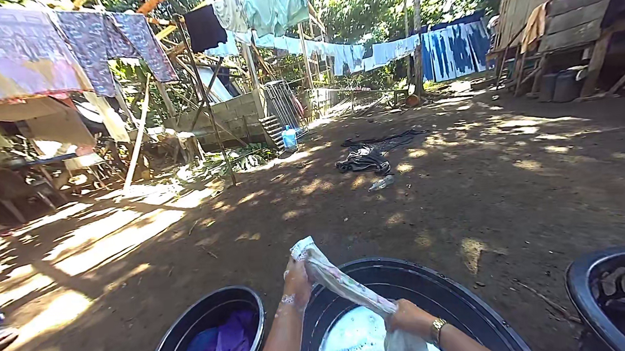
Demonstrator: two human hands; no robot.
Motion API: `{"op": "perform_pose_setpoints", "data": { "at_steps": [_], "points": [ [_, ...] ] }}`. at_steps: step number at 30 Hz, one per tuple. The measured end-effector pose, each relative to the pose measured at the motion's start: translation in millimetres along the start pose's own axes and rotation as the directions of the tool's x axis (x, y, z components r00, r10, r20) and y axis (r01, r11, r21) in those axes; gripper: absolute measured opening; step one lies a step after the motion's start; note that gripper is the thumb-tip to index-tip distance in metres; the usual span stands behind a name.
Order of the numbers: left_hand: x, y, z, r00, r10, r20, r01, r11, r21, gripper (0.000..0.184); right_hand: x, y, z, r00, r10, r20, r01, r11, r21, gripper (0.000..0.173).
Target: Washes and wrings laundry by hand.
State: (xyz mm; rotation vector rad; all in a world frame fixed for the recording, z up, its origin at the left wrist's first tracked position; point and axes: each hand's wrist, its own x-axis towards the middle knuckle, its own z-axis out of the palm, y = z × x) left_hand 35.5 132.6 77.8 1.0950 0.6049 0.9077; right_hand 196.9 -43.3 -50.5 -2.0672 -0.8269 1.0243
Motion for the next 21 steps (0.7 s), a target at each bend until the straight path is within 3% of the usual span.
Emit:
{"op": "perform_pose_setpoints", "data": {
  "at_steps": [3,6,8,11,13,15,17,21],
  "points": [
    [12,-16,-30,0.973,-0.228,-0.033,0.223,0.897,0.383,0.038,-9,-8,-5,0.983,0.095,-0.157,-0.042,0.949,0.312,0.034],
    [9,-37,-37,0.869,-0.494,0.005,0.341,0.608,0.717,0.038,-17,-20,-5,0.948,0.144,-0.283,0.038,0.835,0.55,0.045],
    [-2,-51,-25,0.811,-0.584,0.0,0.328,0.456,0.827,0.045,-20,-27,-2,0.927,0.112,-0.357,0.142,0.778,0.612,0.051],
    [-31,-63,-2,0.677,-0.728,0.108,0.388,0.478,0.788,0.08,-30,-38,7,0.911,0.004,-0.412,0.259,0.772,0.581,0.055],
    [-47,-75,9,0.54,-0.799,0.264,0.44,0.535,0.721,0.101,-35,-39,16,0.912,-0.092,-0.4,0.293,0.83,0.475,0.055],
    [-53,-85,18,0.462,-0.781,0.42,0.509,0.621,0.596,0.105,-42,-40,24,0.917,-0.197,-0.348,0.329,0.865,0.378,0.056],
    [-50,-94,22,0.474,-0.743,0.472,0.613,0.663,0.429,0.098,-48,-40,26,0.91,-0.306,-0.281,0.393,0.854,0.341,0.061],
    [-38,-97,22,0.536,-0.74,0.406,0.725,0.65,0.228,0.087,-49,-35,15,0.846,-0.513,-0.141,0.529,0.782,0.328,0.056]
  ]
}}
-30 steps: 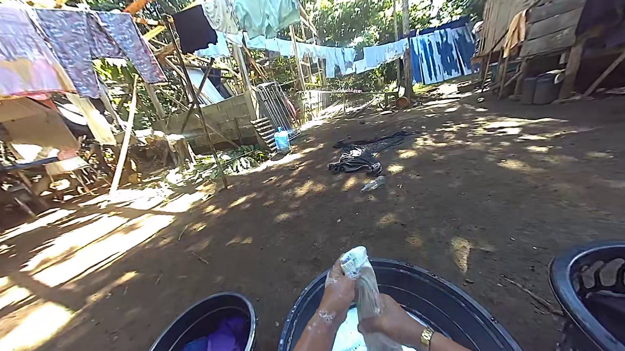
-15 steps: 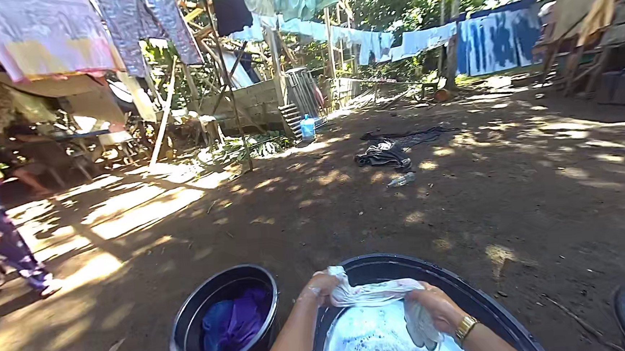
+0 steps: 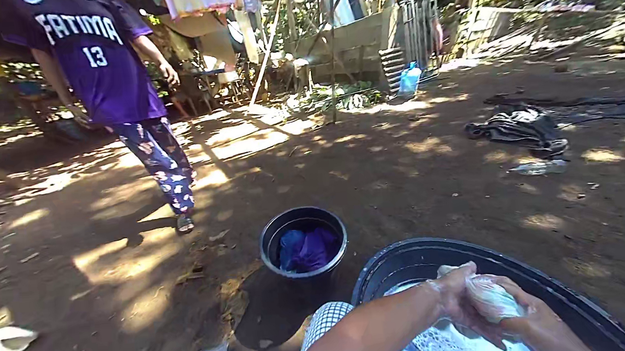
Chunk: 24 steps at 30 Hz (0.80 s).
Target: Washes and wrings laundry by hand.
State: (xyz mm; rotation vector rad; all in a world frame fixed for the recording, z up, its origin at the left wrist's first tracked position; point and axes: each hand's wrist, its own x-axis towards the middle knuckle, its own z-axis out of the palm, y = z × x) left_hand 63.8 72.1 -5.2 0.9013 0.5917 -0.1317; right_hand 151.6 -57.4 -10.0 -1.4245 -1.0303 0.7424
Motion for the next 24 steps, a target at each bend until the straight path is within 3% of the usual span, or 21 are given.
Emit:
{"op": "perform_pose_setpoints", "data": {
  "at_steps": [2,4,7,11,15,18,21,24],
  "points": [
    [-1,6,0,0.998,0.019,-0.058,-0.025,0.995,-0.101,0.074,1,1,-7,0.992,-0.06,0.113,0.057,0.998,0.027,0.053],
    [-6,13,3,0.991,0.08,-0.109,-0.097,0.983,-0.158,0.044,1,-1,-11,0.971,-0.119,0.206,0.103,0.991,0.085,0.049],
    [-17,24,6,0.978,0.17,-0.116,-0.186,0.973,-0.139,0.018,3,-5,-16,0.927,-0.209,0.312,0.137,0.962,0.237,0.044],
    [-24,29,9,0.985,0.145,-0.096,-0.15,0.987,-0.048,0.028,5,-12,-32,0.906,-0.275,0.322,0.111,0.888,0.446,0.048],
    [-23,31,20,0.991,0.122,-0.059,-0.126,0.989,-0.071,0.034,10,-11,-54,0.98,-0.201,-0.006,0.173,0.828,0.533,0.054],
    [-23,31,34,0.981,0.193,-0.007,-0.192,0.974,-0.122,0.036,21,7,-65,0.968,-0.124,-0.217,0.218,0.844,0.491,0.061],
    [-26,22,47,0.968,0.248,0.042,-0.238,0.959,-0.155,0.038,20,14,-48,0.981,-0.059,-0.187,0.148,0.848,0.508,0.077],
    [-27,12,49,0.957,0.274,0.098,-0.259,0.955,-0.143,0.039,12,5,-25,0.997,0.017,-0.07,0.038,0.706,0.707,0.09]
  ]
}}
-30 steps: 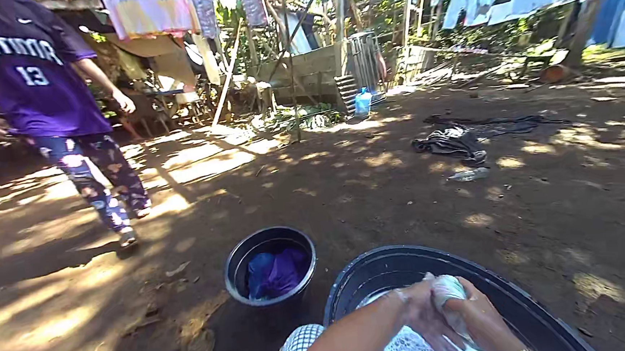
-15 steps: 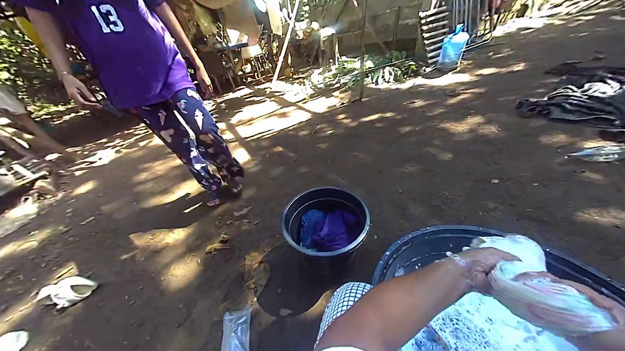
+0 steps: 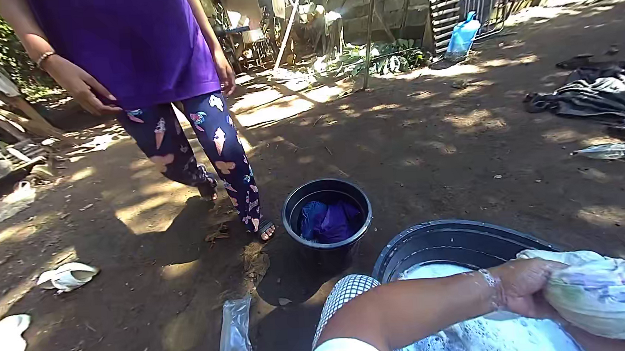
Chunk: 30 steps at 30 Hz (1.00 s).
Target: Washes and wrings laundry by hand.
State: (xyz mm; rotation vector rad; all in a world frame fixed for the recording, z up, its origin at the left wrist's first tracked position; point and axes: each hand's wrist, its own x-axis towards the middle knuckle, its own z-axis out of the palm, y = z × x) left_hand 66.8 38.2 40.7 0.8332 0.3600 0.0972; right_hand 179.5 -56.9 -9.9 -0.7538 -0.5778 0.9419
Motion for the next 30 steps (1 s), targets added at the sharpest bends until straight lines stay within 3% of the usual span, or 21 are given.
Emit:
{"op": "perform_pose_setpoints", "data": {
  "at_steps": [3,6,8,10,12,14,17,19,21,24,30],
  "points": [
    [-2,-5,-6,0.995,-0.061,0.072,0.064,0.998,-0.03,0.036,0,-3,12,0.998,-0.049,0.05,0.044,0.995,0.094,0.086],
    [0,-11,-12,0.986,-0.121,0.116,0.115,0.992,0.059,0.032,-1,-26,24,0.991,-0.095,0.092,0.104,0.99,-0.094,0.043],
    [4,-13,-9,0.988,-0.134,0.076,0.129,0.99,0.065,0.03,-5,-31,30,0.986,-0.166,0.006,0.165,0.976,-0.139,0.037],
    [5,-12,-4,0.995,-0.088,0.042,0.088,0.996,-0.016,0.032,-2,-34,11,0.994,-0.107,0.032,0.111,0.979,-0.172,0.055],
    [3,-10,0,0.999,-0.039,0.004,0.039,0.994,-0.102,0.038,-2,-25,6,0.992,-0.039,-0.124,0.022,0.991,-0.135,0.083],
    [2,-3,3,0.991,-0.062,-0.115,0.044,0.987,-0.153,0.041,-5,-15,5,0.967,0.034,-0.254,-0.052,0.996,-0.067,0.096],
    [8,4,-4,0.954,-0.059,-0.293,-0.002,0.979,-0.202,0.052,-5,-13,24,0.856,0.087,-0.51,-0.141,0.988,-0.069,0.086],
    [13,5,-10,0.935,-0.036,-0.353,-0.054,0.969,-0.242,0.058,-7,-14,34,0.783,0.171,-0.598,-0.254,0.966,-0.056,0.078],
    [15,5,-11,0.911,-0.028,-0.412,-0.087,0.962,-0.258,0.058,-7,-12,39,0.755,0.285,-0.59,-0.373,0.927,-0.029,0.077],
    [12,-3,-5,0.907,-0.044,-0.418,-0.063,0.969,-0.239,0.056,-6,-4,40,0.795,0.399,-0.458,-0.443,0.896,0.012,0.077],
    [-2,-17,8,0.987,-0.08,-0.143,0.062,0.991,-0.122,0.055,-7,-5,24,0.941,0.2,-0.273,-0.184,0.979,0.082,0.064]
  ]
}}
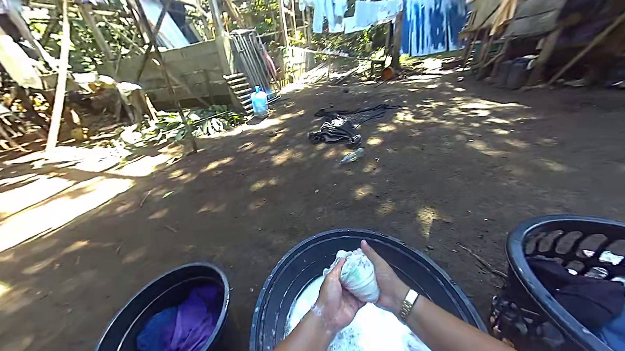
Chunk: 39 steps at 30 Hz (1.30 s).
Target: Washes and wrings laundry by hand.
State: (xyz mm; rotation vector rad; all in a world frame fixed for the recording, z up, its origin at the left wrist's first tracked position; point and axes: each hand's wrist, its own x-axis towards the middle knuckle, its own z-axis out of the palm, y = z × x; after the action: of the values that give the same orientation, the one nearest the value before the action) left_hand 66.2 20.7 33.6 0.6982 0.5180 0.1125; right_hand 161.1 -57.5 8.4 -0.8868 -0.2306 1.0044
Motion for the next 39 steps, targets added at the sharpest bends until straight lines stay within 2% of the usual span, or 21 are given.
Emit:
{"op": "perform_pose_setpoints", "data": {
  "at_steps": [3,4,5,6,7,9,12,16,19,22,24,26,28,30,34,36,37,39],
  "points": [
    [-1,3,-7,0.975,-0.073,0.21,0.066,0.997,0.036,0.06,-5,-8,-7,0.995,-0.053,0.088,0.044,0.994,0.102,0.053],
    [-2,4,-9,0.956,-0.091,0.278,0.082,0.996,0.045,0.063,-5,-8,-13,0.984,-0.062,0.164,0.044,0.992,0.115,0.069],
    [-4,5,-11,0.932,-0.106,0.346,0.094,0.994,0.053,0.065,-3,-8,-19,0.969,-0.042,0.244,0.014,0.993,0.115,0.092],
    [-5,6,-13,0.906,-0.116,0.406,0.101,0.993,0.06,0.067,-2,-8,-22,0.945,-0.006,0.326,-0.033,0.993,0.114,0.106],
    [-5,6,-15,0.886,-0.12,0.448,0.103,0.993,0.063,0.068,-2,-7,-23,0.913,0.027,0.407,-0.079,0.991,0.112,0.109],
    [-6,9,-19,0.871,-0.094,0.482,0.089,0.995,0.035,0.07,-5,-3,-17,0.893,0.049,0.447,-0.115,0.986,0.121,0.098],
    [-6,11,-20,0.926,-0.002,0.377,0.016,0.999,-0.032,0.076,-8,7,-2,0.973,-0.007,0.232,-0.034,0.985,0.17,0.072],
    [-2,13,-24,0.961,0.04,0.273,-0.003,0.991,-0.133,0.085,3,8,2,0.999,0.046,-0.013,-0.045,0.996,0.079,0.064],
    [2,4,-15,0.971,0.043,0.236,-0.009,0.99,-0.144,0.073,4,3,-8,0.98,-0.028,-0.198,0.026,1.0,-0.012,0.058],
    [-2,2,-15,0.979,0.145,0.146,-0.113,0.972,-0.207,0.054,5,13,-1,0.969,-0.051,-0.242,0.044,0.998,-0.034,0.064],
    [2,-1,-9,0.975,0.181,0.13,-0.139,0.951,-0.278,0.048,4,12,-4,0.984,-0.014,-0.175,0.015,1.0,0.004,0.067],
    [1,-3,-9,0.971,0.178,0.158,-0.126,0.948,-0.294,0.047,3,14,-4,1.0,-0.005,-0.031,0.008,0.996,0.086,0.073],
    [-1,-4,-13,0.957,0.159,0.241,-0.088,0.955,-0.282,0.048,2,14,-6,0.992,-0.039,0.12,0.019,0.986,0.166,0.083],
    [0,-4,-19,0.918,0.132,0.373,-0.035,0.967,-0.254,0.048,3,13,-11,0.964,-0.085,0.253,0.028,0.975,0.222,0.084],
    [0,-1,-27,0.8,0.053,0.598,0.081,0.977,-0.195,0.043,1,0,-18,0.927,-0.088,0.364,0.011,0.978,0.208,0.065],
    [4,3,-32,0.768,0.014,0.64,0.103,0.984,-0.145,0.047,-5,-10,-13,0.96,-0.131,0.248,0.104,0.988,0.117,0.031],
    [6,4,-35,0.784,0.0,0.621,0.093,0.989,-0.118,0.052,-8,-15,-6,0.978,-0.17,0.122,0.167,0.985,0.035,0.018],
    [6,7,-34,0.885,-0.018,0.466,0.056,0.996,-0.068,0.064,-11,-19,7,0.968,-0.23,-0.104,0.211,0.964,-0.162,0.008]
  ]
}}
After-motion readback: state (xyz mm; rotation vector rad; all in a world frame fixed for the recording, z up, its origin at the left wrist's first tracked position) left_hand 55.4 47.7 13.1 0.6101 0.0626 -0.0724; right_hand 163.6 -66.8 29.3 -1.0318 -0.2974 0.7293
